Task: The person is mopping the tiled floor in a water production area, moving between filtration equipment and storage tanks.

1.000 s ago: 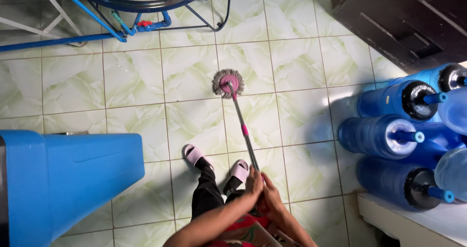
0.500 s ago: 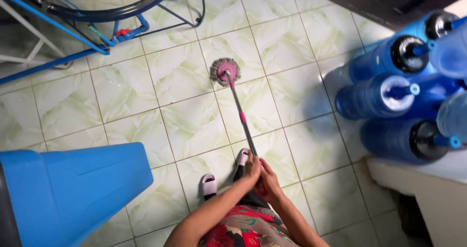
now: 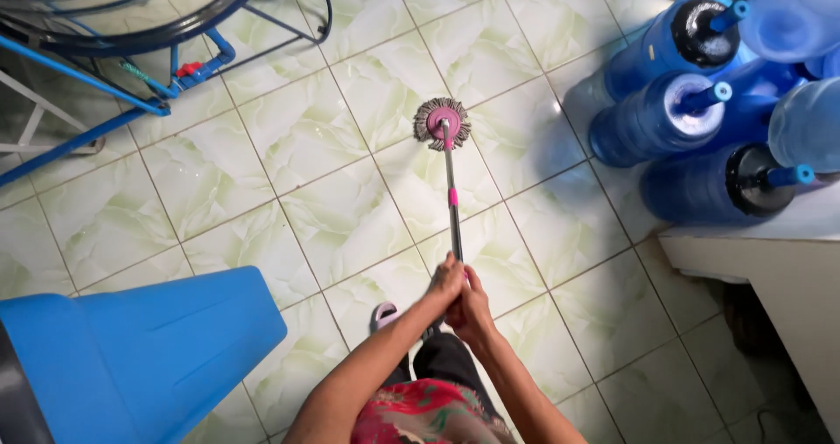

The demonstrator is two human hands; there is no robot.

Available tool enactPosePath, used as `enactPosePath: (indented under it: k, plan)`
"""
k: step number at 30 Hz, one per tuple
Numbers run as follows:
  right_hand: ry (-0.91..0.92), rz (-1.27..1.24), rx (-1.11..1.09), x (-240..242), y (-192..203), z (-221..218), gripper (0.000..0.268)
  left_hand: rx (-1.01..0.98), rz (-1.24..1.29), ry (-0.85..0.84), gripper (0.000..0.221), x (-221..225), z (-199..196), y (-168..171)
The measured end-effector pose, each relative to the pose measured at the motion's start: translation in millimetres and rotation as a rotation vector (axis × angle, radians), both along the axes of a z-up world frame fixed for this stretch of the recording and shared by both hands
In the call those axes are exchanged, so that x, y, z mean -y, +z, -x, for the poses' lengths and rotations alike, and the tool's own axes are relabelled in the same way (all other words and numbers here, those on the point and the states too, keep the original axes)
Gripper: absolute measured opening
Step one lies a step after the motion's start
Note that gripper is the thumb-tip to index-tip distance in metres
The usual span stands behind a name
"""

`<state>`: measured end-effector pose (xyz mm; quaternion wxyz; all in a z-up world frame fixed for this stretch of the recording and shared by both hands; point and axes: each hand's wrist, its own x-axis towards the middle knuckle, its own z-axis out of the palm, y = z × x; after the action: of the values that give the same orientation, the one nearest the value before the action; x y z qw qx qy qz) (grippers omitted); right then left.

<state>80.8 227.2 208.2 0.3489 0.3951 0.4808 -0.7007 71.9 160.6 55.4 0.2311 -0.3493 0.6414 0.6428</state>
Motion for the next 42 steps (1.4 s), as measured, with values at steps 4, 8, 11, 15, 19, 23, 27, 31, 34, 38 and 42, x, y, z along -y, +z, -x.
enactPosePath:
  k: [4, 8, 11, 15, 19, 23, 27, 31, 34, 38, 42]
  plan:
    - [-0.05, 0.073, -0.058, 31, -12, 44, 0.051, -0.014, 0.207, -0.155, 0.047, 27, 55, -40]
    - [-0.116, 0.068, -0.116, 28, -5, 11, 0.042, 0.099, 0.107, -0.169, 0.06, 36, 37, 78]
    - [-0.108, 0.025, -0.098, 15, 13, -53, 0.041, 0.04, 0.127, -0.222, 0.066, 22, -36, 76]
    - [-0.012, -0.137, 0.106, -2, 47, -117, 0.048, -0.1, 0.132, -0.225, 0.063, -12, -131, 7]
    - [-0.023, -0.163, 0.167, -3, 34, -97, 0.049, -0.094, 0.006, -0.112, 0.063, -13, -109, 26]
    - [-0.092, -0.079, 0.077, 4, 4, -52, 0.05, -0.071, 0.071, -0.21, 0.057, -3, -52, -17]
    - [0.065, 0.024, 0.004, -13, -6, 8, 0.058, 0.159, -0.018, -0.144, 0.052, 10, 26, 35]
    - [0.711, -0.223, -0.11, -60, 24, 52, 0.062, 0.019, -0.417, 0.03, 0.036, 27, 31, 62]
    - [0.72, -0.258, -0.16, -90, -10, 63, 0.058, 0.193, -0.426, 0.044, 0.036, 37, 43, 157]
    - [0.468, -0.208, -0.163, -58, -29, 73, 0.061, 0.283, -0.709, 0.182, 0.049, 38, -1, 124]
    - [0.341, -0.222, 0.014, 2, -52, 69, 0.074, 0.355, -0.687, 0.078, 0.06, 52, -38, 125]
